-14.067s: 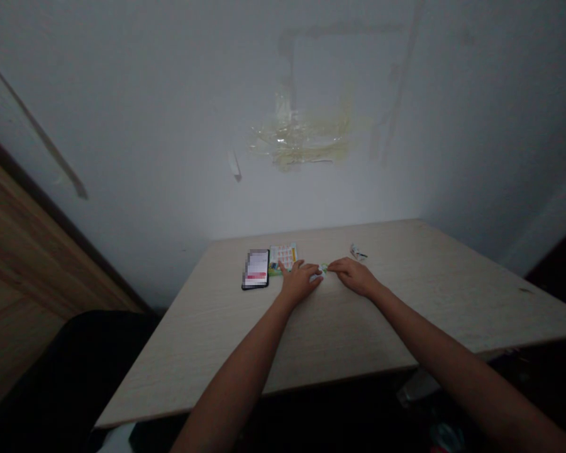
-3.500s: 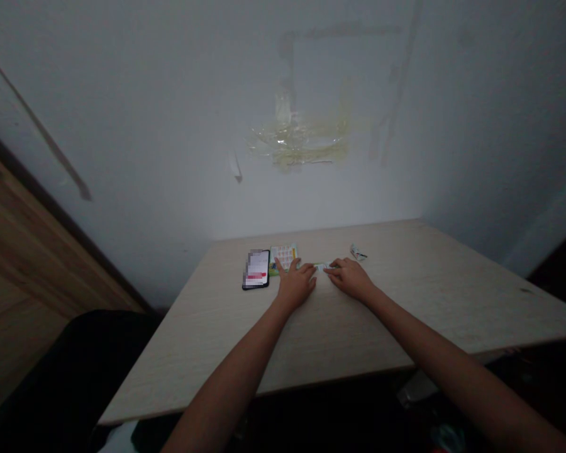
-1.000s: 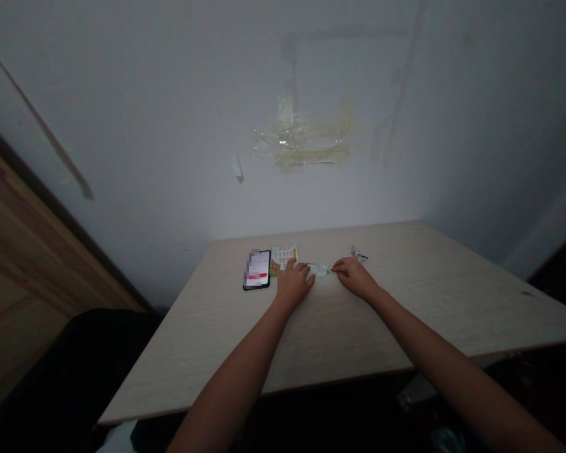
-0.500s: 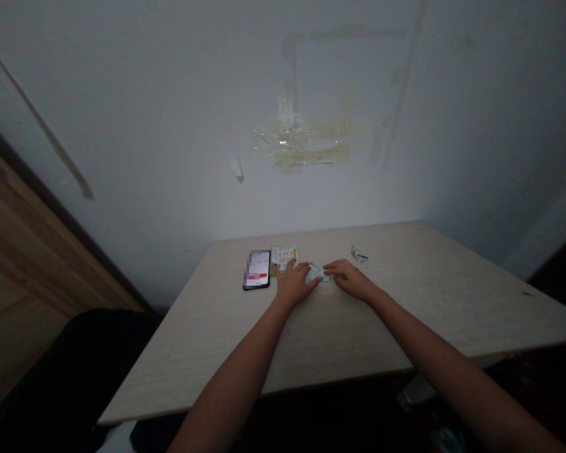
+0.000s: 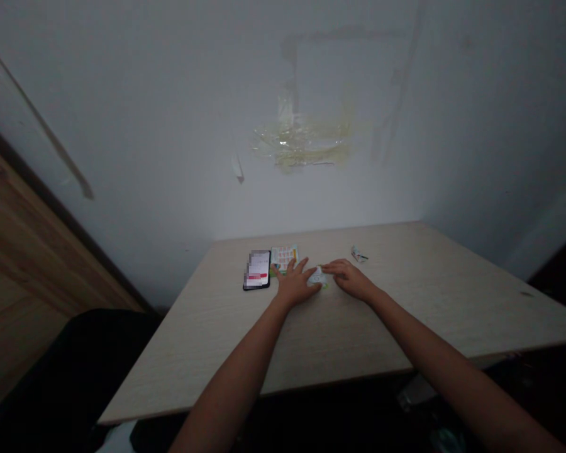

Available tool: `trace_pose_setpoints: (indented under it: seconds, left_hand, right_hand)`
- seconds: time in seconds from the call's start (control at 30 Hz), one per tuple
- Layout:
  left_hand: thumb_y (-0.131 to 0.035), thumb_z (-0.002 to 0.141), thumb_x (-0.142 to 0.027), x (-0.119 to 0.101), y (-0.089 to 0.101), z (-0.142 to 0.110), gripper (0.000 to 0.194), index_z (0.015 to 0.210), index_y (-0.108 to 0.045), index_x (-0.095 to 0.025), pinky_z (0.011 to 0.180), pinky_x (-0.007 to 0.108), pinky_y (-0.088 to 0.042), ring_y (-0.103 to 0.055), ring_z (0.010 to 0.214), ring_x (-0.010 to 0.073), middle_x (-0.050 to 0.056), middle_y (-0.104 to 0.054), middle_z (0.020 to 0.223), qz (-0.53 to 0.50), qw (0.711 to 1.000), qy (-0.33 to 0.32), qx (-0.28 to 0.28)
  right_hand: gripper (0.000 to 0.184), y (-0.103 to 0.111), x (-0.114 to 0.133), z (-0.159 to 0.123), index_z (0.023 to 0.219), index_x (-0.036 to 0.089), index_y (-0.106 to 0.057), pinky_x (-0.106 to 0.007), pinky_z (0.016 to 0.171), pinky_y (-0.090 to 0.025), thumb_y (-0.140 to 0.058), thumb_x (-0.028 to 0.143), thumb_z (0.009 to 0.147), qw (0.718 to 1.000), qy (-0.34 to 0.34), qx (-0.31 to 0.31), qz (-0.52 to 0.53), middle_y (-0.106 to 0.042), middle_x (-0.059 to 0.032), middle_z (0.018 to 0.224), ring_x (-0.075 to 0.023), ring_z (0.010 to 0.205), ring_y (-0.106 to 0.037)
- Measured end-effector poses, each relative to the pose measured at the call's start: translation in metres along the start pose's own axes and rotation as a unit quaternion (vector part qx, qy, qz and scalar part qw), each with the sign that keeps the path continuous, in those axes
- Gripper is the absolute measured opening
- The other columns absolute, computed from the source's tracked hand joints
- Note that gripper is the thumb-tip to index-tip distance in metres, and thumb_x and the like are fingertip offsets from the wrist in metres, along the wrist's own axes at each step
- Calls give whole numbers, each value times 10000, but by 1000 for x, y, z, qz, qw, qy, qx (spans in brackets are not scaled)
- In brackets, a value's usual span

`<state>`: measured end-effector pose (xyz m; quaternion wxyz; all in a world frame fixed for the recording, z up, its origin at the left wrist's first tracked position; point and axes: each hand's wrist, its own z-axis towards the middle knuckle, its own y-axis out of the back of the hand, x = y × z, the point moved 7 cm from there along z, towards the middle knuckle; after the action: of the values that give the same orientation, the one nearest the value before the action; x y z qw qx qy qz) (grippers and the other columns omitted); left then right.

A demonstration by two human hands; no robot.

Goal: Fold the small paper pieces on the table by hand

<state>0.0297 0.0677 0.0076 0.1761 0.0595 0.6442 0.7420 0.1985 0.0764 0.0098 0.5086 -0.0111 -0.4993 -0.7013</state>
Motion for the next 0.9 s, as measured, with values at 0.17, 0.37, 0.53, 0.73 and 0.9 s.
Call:
trace_pose_setpoints:
  seconds: [0.17,0.37,0.53,0.73,0.9]
  left_hand:
    - [-506,835,-658,0,0,0,567,1380,-474,-506,1049,810,10,-176,1468,407,-44,-272,1613,-14,1000,1,-6]
    - [-531,865,-535,7,6,-1,507,1355,-535,-407,1071,789,-37,-231,1447,374,35,-343,1580,-24,998,41,-46]
    - [-548,875,-491,10,10,-2,379,1220,-632,-360,1092,762,-57,-269,1425,354,38,-421,1529,-37,995,66,-64]
    - [-572,886,-476,10,13,-2,286,1125,-672,-354,1084,772,-56,-300,1404,337,32,-472,1485,-49,993,60,-86]
    - [-606,887,-429,7,20,-2,194,1023,-713,-341,1080,782,-57,-362,1361,316,26,-545,1406,-56,992,47,-107]
  right_hand:
    - [428,-4,-3,-1,1152,250,-718,-460,1059,-430,-522,78,813,999,2,17,-45,-708,-67,1194,-225,1187,-572]
    - [356,3,-2,0,1081,224,-749,-437,1005,-467,-561,94,808,997,-14,5,-75,-733,-79,1095,-236,1093,-611]
    - [318,5,-1,0,1036,215,-761,-431,981,-480,-573,103,806,996,-21,-17,-80,-718,-92,1068,-237,1056,-610]
    - [290,3,-4,-2,1037,199,-758,-436,1021,-465,-570,131,827,997,-29,-12,-74,-701,-105,1143,-240,1108,-603]
    - [312,2,1,-1,1058,184,-754,-413,1013,-470,-553,116,829,994,-23,10,-107,-717,-107,1108,-239,1079,-624]
